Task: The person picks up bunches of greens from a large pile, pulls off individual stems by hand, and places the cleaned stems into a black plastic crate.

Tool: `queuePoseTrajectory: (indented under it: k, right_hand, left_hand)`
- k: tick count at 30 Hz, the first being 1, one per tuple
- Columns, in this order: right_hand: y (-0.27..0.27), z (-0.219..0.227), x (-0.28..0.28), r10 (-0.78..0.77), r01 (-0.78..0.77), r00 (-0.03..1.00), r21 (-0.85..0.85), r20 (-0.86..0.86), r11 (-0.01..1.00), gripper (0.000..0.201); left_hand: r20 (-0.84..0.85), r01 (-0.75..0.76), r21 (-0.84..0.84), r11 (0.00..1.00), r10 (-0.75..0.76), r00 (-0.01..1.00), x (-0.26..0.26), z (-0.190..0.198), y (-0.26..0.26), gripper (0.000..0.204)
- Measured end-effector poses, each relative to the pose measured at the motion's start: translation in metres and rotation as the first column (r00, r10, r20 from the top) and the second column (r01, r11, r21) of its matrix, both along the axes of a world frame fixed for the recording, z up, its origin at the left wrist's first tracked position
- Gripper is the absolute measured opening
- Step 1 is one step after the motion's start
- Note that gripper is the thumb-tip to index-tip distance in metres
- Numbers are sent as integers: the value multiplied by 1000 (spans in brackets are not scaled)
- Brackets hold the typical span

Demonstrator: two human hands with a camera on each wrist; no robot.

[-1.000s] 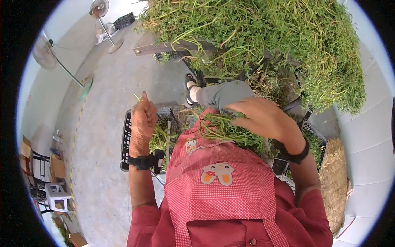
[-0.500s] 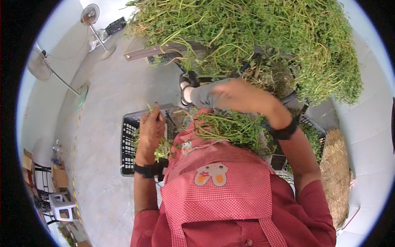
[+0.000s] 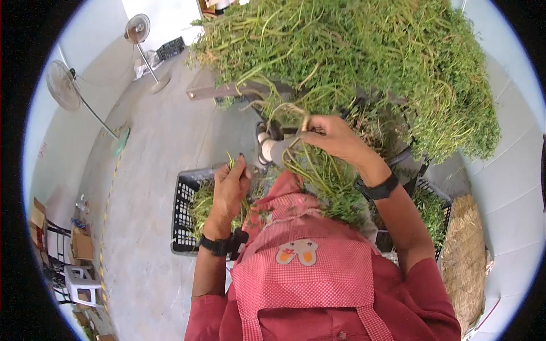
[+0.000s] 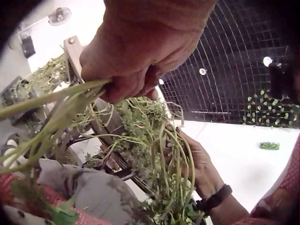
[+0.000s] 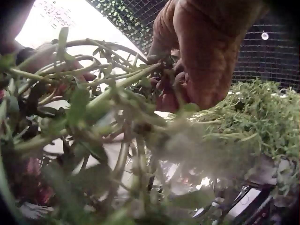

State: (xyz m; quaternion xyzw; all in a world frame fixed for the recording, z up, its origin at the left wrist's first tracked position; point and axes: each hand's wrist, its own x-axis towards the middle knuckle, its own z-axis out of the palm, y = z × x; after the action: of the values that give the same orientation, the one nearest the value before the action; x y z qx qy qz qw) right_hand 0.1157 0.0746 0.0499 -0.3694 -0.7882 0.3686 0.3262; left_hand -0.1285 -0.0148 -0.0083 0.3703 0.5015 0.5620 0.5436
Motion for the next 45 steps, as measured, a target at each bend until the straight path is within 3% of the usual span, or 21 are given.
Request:
queuePoseTrajectory:
  k: [2, 4, 8, 9, 14, 16, 17, 19, 23, 25, 28, 29, 31, 34, 36, 37, 39, 40, 42, 43, 45]
  right_hand:
    - [-3, 18, 11, -61, 60, 998, -58, -19, 997, 26]
    - [-4, 26, 17, -88, 63, 946, -90, -313, 994, 21]
    - [-12, 43, 21, -115, 94, 869, -68, -481, 993, 17]
    - [-9, 41, 21, -93, 78, 854, -51, -512, 996, 15]
    - [-8, 34, 20, -117, -47, 723, -218, -681, 975, 16]
    - [-12, 32, 15, -100, 49, 771, -98, -629, 994, 19]
    - [-15, 33, 14, -49, -4, 761, -80, -647, 997, 19]
    - [-15, 32, 13, -66, 19, 789, -83, -611, 996, 19]
    - [-16, 34, 7, -122, 92, 833, -82, -539, 992, 17]
    - [-15, 34, 8, -152, 137, 848, -67, -508, 988, 16]
    - [-16, 28, 7, -98, 76, 827, -62, -553, 995, 17]
    - [-16, 25, 7, -133, 122, 846, -55, -516, 991, 18]
    - [-16, 21, 6, -170, 167, 863, -48, -477, 985, 18]
    - [-17, 17, 10, -112, 121, 875, -11, -471, 993, 18]
    - [-20, 20, 16, -161, 188, 963, 114, -214, 975, 17]
    - [-24, 22, 17, -161, 187, 964, 111, -212, 976, 17]
    - [-34, 30, 18, -299, 269, 953, 304, 57, 914, 21]
    - [-41, 32, 12, -293, 258, 954, 317, 65, 913, 21]
    - [-58, 27, -7, -320, 157, 940, 676, 122, 720, 19]
    - [-57, 21, -10, -319, 185, 940, 610, 119, 771, 17]
    - [-60, 15, -11, -293, 177, 952, 625, 87, 761, 16]
  left_hand:
    - [-1, 0, 42, 999, 0, 1000, 13, 12, -1, 37]
    - [1, 72, 121, 990, -73, 997, 20, 20, 1, 36]
    - [109, 73, 258, 963, -104, 989, 49, 22, 17, 27]
    - [-6, 193, 217, 957, -196, 980, 45, 27, 16, 25]
    - [-31, 172, 299, 939, -171, 985, 57, 44, 17, 23]
    - [-93, 141, 363, 921, -115, 989, 61, 48, 12, 23]
    - [-93, 147, 362, 920, -121, 988, 64, 53, 8, 23]
    - [-197, 138, 445, 885, -53, 979, 71, 60, -2, 21]
    - [-233, 92, 464, 881, 21, 972, 79, 62, 3, 18]
    - [-440, 192, 487, 852, 49, 897, 80, 56, 9, 18]
    - [-516, 231, 457, 859, 44, 855, 87, 57, 10, 19]
    - [-516, 229, 454, 861, 45, 855, 90, 57, 10, 19]
    - [-400, 305, 347, 887, -155, 903, 93, 56, 12, 19]
    - [-371, 310, 390, 867, -160, 915, 93, 49, 15, 21]
    - [-419, 332, 364, 870, -165, 893, 90, 54, 13, 23]
    - [-467, 352, 338, 873, -169, 868, 88, 56, 11, 26]
    - [-543, 313, 345, 885, -84, 836, 83, 43, 21, 28]
    - [-610, 270, 358, 894, 5, 792, 83, 38, 28, 30]
    - [-612, 240, 383, 892, 50, 789, 84, 34, 38, 31]
    - [-627, 229, 393, 891, 77, 775, 84, 32, 42, 32]
    - [-641, 236, 414, 879, 97, 761, 84, 25, 51, 32]
